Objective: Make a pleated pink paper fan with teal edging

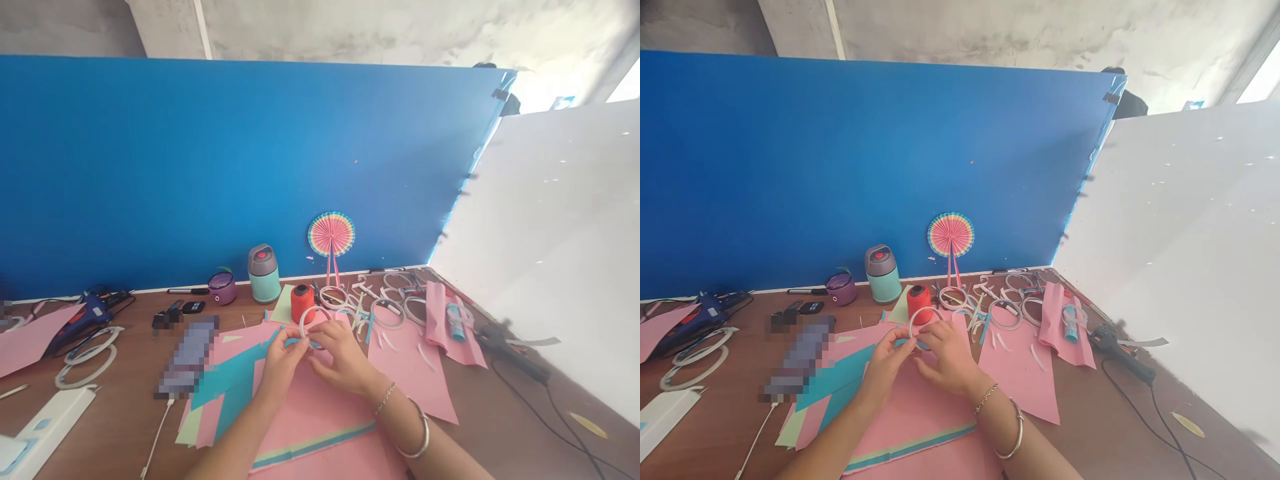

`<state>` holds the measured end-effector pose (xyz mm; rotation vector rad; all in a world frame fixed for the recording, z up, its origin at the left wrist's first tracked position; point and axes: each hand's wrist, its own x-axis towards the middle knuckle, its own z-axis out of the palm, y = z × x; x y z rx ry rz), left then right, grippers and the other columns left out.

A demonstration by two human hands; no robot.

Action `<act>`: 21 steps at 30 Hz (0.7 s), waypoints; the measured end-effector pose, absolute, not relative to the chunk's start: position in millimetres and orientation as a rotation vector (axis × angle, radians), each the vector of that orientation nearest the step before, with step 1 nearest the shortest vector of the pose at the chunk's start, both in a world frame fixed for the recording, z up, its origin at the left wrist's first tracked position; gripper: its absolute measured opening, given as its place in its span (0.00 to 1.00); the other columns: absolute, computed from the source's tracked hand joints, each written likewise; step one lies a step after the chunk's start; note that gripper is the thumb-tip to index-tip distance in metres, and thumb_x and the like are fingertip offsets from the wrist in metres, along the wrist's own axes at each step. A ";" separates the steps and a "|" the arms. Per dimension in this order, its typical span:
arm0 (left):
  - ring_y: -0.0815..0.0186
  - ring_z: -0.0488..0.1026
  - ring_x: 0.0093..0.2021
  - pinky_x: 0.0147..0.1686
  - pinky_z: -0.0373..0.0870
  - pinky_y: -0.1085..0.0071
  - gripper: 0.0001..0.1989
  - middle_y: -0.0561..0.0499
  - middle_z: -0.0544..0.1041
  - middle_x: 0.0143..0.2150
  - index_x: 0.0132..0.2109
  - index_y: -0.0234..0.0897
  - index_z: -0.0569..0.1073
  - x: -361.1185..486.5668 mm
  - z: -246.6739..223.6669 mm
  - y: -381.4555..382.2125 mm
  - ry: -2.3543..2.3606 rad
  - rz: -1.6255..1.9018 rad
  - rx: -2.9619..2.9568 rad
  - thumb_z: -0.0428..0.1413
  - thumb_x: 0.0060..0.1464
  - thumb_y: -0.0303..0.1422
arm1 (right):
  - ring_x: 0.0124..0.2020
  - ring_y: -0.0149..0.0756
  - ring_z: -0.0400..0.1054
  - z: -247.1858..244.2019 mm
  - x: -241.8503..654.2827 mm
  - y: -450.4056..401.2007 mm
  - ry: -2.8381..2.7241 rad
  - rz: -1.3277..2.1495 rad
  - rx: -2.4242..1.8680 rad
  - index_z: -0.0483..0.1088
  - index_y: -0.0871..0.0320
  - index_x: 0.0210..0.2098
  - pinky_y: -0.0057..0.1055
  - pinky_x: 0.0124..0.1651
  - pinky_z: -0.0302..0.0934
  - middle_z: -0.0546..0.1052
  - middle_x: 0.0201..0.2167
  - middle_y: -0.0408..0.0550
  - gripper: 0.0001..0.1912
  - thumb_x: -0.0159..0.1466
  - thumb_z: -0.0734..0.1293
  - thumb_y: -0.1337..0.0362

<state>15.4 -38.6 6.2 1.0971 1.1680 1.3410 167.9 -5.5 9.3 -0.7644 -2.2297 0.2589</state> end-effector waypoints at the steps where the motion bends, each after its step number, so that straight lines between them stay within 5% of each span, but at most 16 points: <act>1: 0.63 0.75 0.34 0.39 0.71 0.65 0.13 0.50 0.76 0.30 0.35 0.36 0.68 16.1 5.3 -39.0 1.140 1.319 1.089 0.58 0.49 0.41 | 0.35 0.38 0.68 7.8 166.8 -5.3 -2.283 0.261 -0.741 0.70 0.55 0.37 0.42 0.49 0.58 0.75 0.32 0.48 0.08 0.59 0.61 0.67; 4: 0.62 0.75 0.39 0.41 0.71 0.64 0.15 0.47 0.75 0.39 0.41 0.36 0.68 15.9 1.2 -38.5 1.198 1.384 1.155 0.59 0.49 0.40 | 0.23 0.31 0.63 4.4 165.6 -3.6 -2.331 0.272 -0.745 0.68 0.55 0.32 0.45 0.54 0.56 0.70 0.19 0.40 0.10 0.63 0.56 0.69; 9: 0.61 0.70 0.50 0.49 0.68 0.63 0.22 0.47 0.71 0.50 0.56 0.43 0.67 9.1 -0.5 -37.0 1.331 1.493 1.580 0.56 0.53 0.35 | 0.22 0.31 0.62 7.3 168.5 -3.5 -2.341 0.354 -0.734 0.65 0.54 0.27 0.46 0.60 0.51 0.65 0.18 0.38 0.13 0.65 0.56 0.66; 16: 0.57 0.71 0.49 0.31 0.72 0.71 0.14 0.46 0.76 0.48 0.47 0.40 0.74 3.5 2.6 -40.0 1.447 1.436 1.544 0.53 0.56 0.38 | 0.26 0.32 0.65 9.3 171.3 -5.5 -2.373 0.439 -0.746 0.69 0.53 0.33 0.46 0.61 0.48 0.68 0.20 0.39 0.10 0.63 0.56 0.68; 21: 0.61 0.72 0.43 0.45 0.68 0.66 0.08 0.49 0.75 0.38 0.35 0.39 0.73 -2.1 4.1 -34.9 1.458 1.556 1.639 0.51 0.56 0.36 | 0.23 0.31 0.62 8.7 170.3 -4.7 -2.380 0.391 -0.786 0.66 0.54 0.27 0.43 0.60 0.50 0.65 0.17 0.38 0.11 0.63 0.56 0.68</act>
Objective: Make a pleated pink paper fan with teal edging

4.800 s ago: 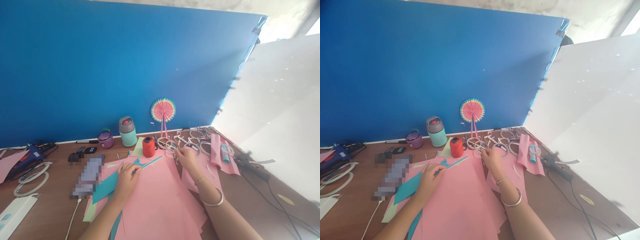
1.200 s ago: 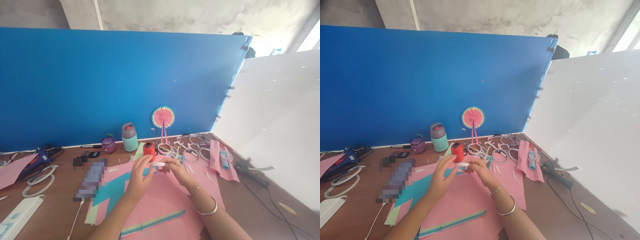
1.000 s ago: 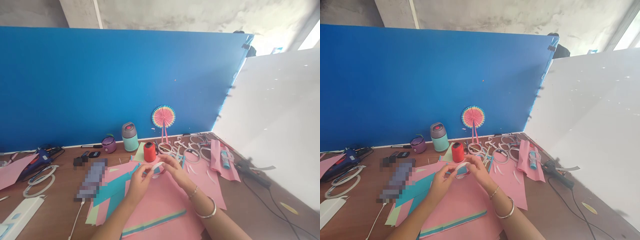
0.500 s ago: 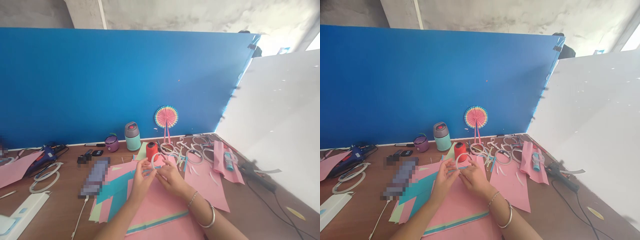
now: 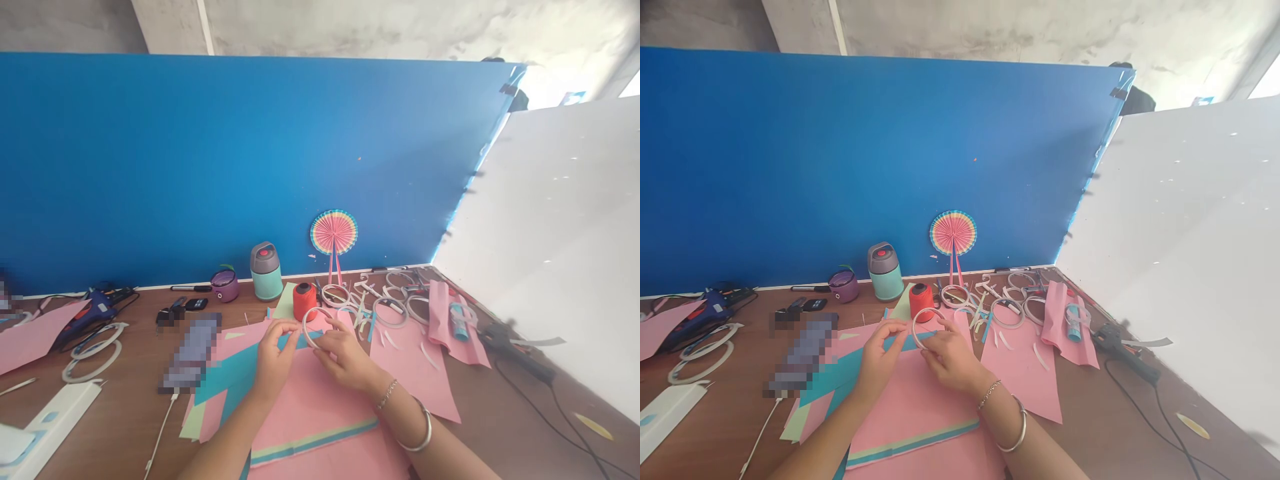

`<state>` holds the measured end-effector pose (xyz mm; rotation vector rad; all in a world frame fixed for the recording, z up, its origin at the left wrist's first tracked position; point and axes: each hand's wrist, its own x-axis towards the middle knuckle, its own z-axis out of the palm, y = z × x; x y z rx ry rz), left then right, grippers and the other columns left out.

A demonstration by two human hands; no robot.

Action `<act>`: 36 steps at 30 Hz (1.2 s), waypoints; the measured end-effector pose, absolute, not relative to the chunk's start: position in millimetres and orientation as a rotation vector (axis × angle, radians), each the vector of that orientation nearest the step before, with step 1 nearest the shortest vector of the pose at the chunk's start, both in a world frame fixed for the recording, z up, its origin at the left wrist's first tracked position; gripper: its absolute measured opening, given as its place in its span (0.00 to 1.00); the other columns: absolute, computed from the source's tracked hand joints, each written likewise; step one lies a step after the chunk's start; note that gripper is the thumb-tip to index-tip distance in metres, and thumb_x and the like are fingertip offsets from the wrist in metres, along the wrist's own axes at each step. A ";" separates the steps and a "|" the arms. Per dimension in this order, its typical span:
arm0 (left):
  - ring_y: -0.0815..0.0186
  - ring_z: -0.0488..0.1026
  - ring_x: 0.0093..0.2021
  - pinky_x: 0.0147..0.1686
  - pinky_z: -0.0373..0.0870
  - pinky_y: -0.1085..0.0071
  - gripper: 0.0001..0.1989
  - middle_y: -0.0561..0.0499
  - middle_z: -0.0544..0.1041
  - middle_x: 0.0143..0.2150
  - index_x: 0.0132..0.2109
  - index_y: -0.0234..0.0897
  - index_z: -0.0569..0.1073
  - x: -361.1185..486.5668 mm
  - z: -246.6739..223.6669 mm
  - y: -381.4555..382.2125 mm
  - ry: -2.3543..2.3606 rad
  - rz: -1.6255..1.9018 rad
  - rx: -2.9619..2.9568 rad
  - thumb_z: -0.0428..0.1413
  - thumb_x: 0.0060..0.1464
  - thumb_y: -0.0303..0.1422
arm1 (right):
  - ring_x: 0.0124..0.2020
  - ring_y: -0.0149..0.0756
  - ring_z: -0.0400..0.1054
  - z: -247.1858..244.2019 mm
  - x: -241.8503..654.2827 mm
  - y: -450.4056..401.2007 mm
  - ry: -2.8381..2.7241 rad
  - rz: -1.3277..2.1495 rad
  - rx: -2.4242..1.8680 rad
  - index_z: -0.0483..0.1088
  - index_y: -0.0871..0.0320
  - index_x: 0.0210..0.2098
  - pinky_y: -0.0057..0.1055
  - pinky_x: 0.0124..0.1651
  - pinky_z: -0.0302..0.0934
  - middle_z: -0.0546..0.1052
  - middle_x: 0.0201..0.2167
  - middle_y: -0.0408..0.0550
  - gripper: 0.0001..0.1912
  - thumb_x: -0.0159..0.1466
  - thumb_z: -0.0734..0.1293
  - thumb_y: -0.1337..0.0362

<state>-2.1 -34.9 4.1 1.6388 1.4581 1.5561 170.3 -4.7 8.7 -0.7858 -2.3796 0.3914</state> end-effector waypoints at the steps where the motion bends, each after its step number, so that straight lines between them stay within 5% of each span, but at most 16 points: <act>1: 0.61 0.72 0.42 0.46 0.67 0.65 0.08 0.49 0.74 0.38 0.34 0.39 0.72 -4.1 4.8 -33.6 1.479 1.572 1.675 0.51 0.57 0.35 | 0.23 0.31 0.62 8.8 170.4 -3.9 -2.375 0.368 -0.795 0.66 0.54 0.27 0.44 0.60 0.50 0.66 0.17 0.38 0.11 0.63 0.56 0.68; 8: 0.59 0.67 0.48 0.52 0.61 0.59 0.09 0.48 0.71 0.43 0.32 0.40 0.70 -28.1 19.3 -26.7 1.696 1.475 1.795 0.49 0.57 0.36 | 0.24 0.30 0.64 17.3 185.6 7.7 -2.203 0.260 -0.961 0.67 0.55 0.25 0.47 0.61 0.43 0.70 0.20 0.39 0.13 0.65 0.59 0.63; 18: 0.56 0.69 0.46 0.48 0.65 0.62 0.12 0.48 0.73 0.42 0.28 0.39 0.73 -73.9 20.9 -30.1 1.835 1.305 1.567 0.52 0.48 0.42 | 0.29 0.32 0.65 25.3 211.9 22.0 -2.230 0.493 -1.103 0.69 0.56 0.28 0.45 0.59 0.44 0.73 0.26 0.41 0.11 0.63 0.58 0.65; 23: 0.55 0.69 0.46 0.50 0.63 0.59 0.14 0.46 0.74 0.41 0.28 0.39 0.73 -82.0 5.1 -40.3 1.926 1.185 1.592 0.50 0.47 0.44 | 0.25 0.29 0.60 31.2 218.7 21.0 -2.352 0.510 -1.187 0.65 0.57 0.21 0.36 0.51 0.52 0.68 0.20 0.38 0.13 0.60 0.57 0.68; 31: 0.55 0.70 0.43 0.46 0.65 0.60 0.12 0.48 0.76 0.36 0.24 0.40 0.73 -87.4 -3.4 -41.9 1.901 0.998 1.664 0.51 0.45 0.42 | 0.22 0.27 0.44 28.9 217.4 21.2 -2.488 0.413 -1.370 0.52 0.59 0.14 0.31 0.45 0.49 0.52 0.16 0.37 0.13 0.54 0.55 0.72; 36: 0.56 0.71 0.43 0.44 0.66 0.62 0.12 0.48 0.76 0.35 0.24 0.40 0.73 -91.1 -7.1 -41.2 1.903 0.905 1.677 0.51 0.44 0.41 | 0.22 0.27 0.46 21.8 219.3 24.6 -2.532 0.432 -1.403 0.57 0.59 0.14 0.32 0.44 0.48 0.57 0.16 0.37 0.12 0.53 0.56 0.72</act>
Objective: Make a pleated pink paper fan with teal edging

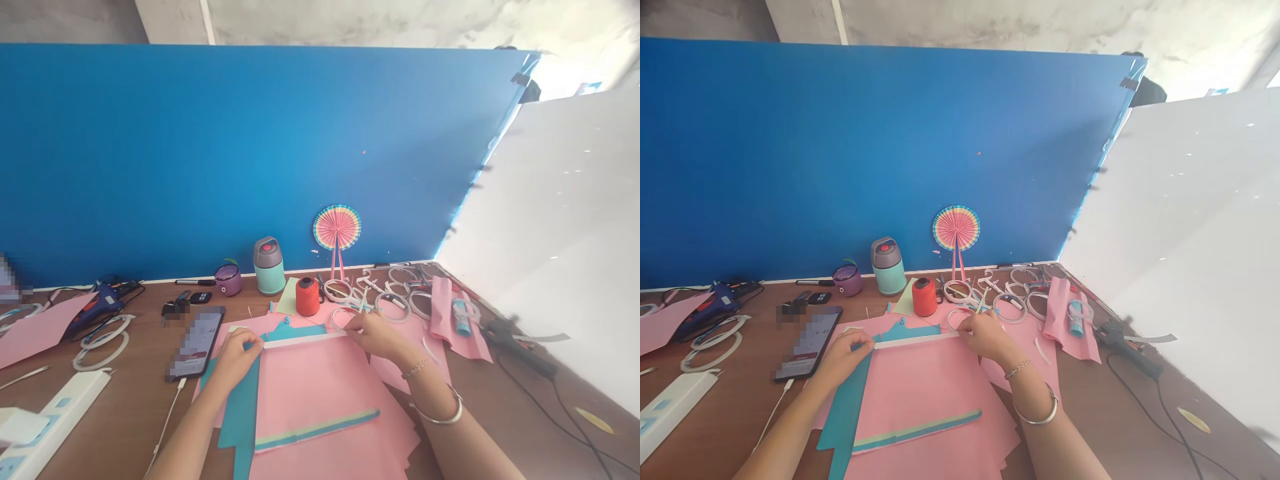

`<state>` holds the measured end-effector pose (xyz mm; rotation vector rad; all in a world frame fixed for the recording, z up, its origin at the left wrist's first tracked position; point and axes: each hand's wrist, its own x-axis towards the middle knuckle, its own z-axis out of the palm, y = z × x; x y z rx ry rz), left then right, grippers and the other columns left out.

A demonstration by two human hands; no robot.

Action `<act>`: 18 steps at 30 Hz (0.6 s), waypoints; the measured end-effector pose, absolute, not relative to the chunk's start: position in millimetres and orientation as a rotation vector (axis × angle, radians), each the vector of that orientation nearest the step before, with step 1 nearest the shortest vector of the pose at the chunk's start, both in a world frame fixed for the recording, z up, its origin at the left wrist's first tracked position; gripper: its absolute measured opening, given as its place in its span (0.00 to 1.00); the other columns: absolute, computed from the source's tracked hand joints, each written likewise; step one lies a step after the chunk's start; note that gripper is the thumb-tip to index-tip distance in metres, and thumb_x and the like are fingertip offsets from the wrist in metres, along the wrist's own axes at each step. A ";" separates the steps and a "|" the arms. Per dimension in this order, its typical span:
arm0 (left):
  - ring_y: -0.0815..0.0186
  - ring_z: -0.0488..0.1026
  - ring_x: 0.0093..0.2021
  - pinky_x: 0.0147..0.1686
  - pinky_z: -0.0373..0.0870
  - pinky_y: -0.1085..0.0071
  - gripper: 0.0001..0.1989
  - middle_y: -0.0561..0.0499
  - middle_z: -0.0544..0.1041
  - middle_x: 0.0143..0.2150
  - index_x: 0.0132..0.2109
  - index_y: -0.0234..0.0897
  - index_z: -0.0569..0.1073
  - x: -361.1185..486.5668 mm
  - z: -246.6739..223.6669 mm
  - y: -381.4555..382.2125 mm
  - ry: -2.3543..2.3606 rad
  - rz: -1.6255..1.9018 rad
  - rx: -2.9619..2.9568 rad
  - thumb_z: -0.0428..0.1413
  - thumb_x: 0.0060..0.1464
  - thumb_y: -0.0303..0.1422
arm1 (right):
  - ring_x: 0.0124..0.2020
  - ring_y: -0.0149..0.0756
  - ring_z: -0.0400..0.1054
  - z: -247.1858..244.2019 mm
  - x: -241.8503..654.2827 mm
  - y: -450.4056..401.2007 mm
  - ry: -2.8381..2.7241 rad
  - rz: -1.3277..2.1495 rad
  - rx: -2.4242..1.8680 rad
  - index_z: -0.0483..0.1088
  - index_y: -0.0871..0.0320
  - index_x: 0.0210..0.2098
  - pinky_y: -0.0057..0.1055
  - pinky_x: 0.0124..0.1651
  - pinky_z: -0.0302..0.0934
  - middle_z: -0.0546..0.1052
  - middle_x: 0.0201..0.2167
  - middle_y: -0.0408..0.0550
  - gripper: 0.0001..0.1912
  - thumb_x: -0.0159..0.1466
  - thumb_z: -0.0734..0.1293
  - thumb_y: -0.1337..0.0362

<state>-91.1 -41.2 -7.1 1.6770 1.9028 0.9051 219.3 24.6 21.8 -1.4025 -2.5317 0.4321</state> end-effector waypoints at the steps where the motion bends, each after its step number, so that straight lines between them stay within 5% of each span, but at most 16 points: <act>1: 0.55 0.71 0.43 0.44 0.66 0.62 0.12 0.47 0.76 0.35 0.24 0.40 0.73 -91.2 -7.9 -41.0 1.906 0.895 1.680 0.50 0.45 0.41 | 0.23 0.27 0.49 19.8 220.5 25.7 -2.531 0.429 -1.397 0.60 0.59 0.15 0.33 0.44 0.49 0.59 0.17 0.38 0.12 0.54 0.56 0.71; 10: 0.54 0.70 0.45 0.44 0.65 0.61 0.13 0.46 0.76 0.38 0.25 0.40 0.72 -94.8 -11.3 -40.2 1.921 0.831 1.692 0.49 0.45 0.42 | 0.27 0.32 0.58 11.9 224.8 29.4 -2.535 0.428 -1.436 0.70 0.56 0.21 0.32 0.43 0.50 0.69 0.21 0.43 0.14 0.57 0.57 0.68; 18: 0.54 0.70 0.44 0.43 0.65 0.64 0.11 0.48 0.77 0.36 0.24 0.40 0.72 -93.8 -12.6 -41.0 1.934 0.793 1.704 0.50 0.45 0.40 | 0.24 0.29 0.49 21.5 218.4 24.8 -2.566 0.386 -1.529 0.62 0.58 0.15 0.30 0.42 0.48 0.59 0.17 0.39 0.13 0.53 0.55 0.73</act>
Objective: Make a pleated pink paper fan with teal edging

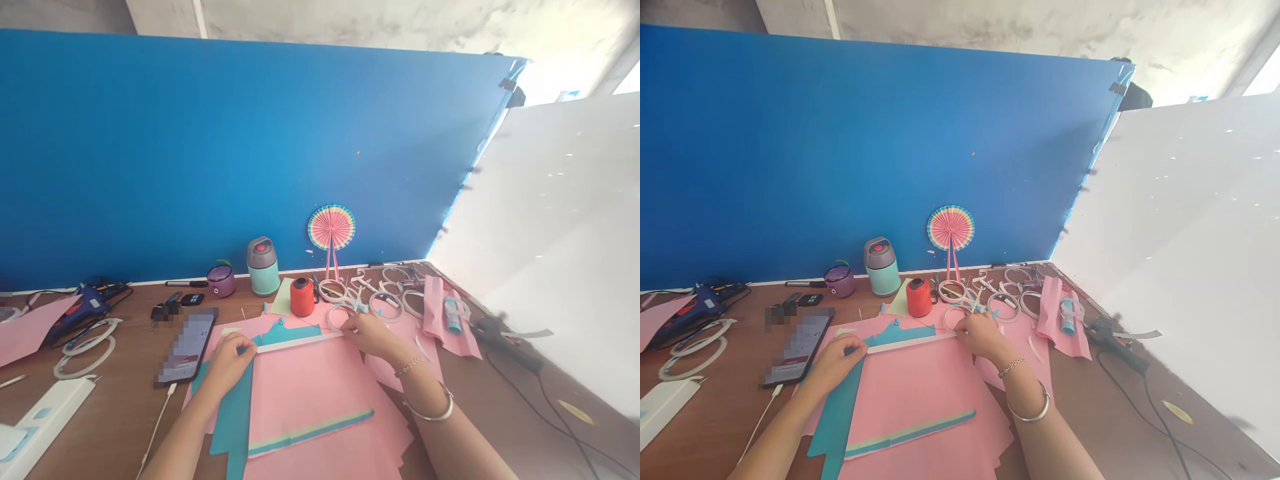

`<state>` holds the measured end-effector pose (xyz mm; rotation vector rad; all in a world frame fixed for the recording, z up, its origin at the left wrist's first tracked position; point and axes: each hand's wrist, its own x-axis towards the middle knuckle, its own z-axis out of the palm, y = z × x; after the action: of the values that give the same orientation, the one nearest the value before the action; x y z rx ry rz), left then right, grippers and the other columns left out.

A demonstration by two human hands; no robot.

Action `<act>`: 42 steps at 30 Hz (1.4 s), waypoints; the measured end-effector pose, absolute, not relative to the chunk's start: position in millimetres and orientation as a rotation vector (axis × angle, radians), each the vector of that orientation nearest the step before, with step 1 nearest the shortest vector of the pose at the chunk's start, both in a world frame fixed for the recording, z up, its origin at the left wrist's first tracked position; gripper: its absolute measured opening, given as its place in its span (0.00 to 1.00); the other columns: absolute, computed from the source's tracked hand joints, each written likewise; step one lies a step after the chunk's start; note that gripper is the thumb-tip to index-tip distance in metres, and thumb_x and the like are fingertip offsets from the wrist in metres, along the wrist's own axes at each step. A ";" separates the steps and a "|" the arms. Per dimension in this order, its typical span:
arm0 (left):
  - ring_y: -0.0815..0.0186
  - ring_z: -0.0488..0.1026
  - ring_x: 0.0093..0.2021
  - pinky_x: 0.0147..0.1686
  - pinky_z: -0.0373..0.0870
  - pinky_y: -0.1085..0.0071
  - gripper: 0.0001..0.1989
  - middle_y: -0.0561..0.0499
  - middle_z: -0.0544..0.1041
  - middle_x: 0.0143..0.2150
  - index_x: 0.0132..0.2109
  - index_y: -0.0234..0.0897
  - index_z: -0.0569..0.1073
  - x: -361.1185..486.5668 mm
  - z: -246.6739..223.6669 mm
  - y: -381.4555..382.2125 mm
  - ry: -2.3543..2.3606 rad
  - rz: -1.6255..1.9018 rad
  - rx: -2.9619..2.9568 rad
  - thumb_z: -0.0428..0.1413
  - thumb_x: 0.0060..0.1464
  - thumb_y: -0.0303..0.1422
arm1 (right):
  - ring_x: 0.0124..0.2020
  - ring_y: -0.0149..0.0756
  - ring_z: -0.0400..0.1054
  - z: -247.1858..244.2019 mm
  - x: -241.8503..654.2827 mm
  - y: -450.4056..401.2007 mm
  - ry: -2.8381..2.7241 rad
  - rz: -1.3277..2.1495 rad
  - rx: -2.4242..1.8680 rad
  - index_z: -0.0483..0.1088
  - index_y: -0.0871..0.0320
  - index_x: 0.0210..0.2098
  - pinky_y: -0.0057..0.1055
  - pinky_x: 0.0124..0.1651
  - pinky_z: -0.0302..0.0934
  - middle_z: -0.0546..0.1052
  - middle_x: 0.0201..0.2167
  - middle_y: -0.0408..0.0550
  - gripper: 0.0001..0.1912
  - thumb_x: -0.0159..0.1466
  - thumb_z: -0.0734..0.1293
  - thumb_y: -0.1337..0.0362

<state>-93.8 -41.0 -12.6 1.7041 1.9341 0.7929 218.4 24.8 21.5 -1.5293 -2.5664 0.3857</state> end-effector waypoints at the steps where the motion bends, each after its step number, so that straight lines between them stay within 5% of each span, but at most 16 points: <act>1: 0.54 0.70 0.44 0.43 0.65 0.64 0.11 0.48 0.77 0.36 0.24 0.40 0.72 -93.4 -12.8 -41.1 1.937 0.789 1.705 0.50 0.45 0.40 | 0.23 0.29 0.48 22.0 217.9 24.4 -2.565 0.384 -1.540 0.62 0.58 0.14 0.30 0.42 0.48 0.58 0.17 0.39 0.13 0.53 0.55 0.73; 42: 0.54 0.72 0.44 0.42 0.67 0.63 0.11 0.48 0.78 0.36 0.26 0.40 0.73 -96.2 -15.5 -40.5 1.979 0.789 1.712 0.50 0.46 0.39 | 0.25 0.32 0.53 13.5 219.3 27.4 -2.575 0.338 -1.580 0.66 0.55 0.18 0.28 0.31 0.41 0.61 0.19 0.43 0.14 0.57 0.56 0.69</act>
<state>-96.2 -40.5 -15.5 1.7124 1.9786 0.7894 219.3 27.4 13.5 -1.5799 -2.5752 0.3378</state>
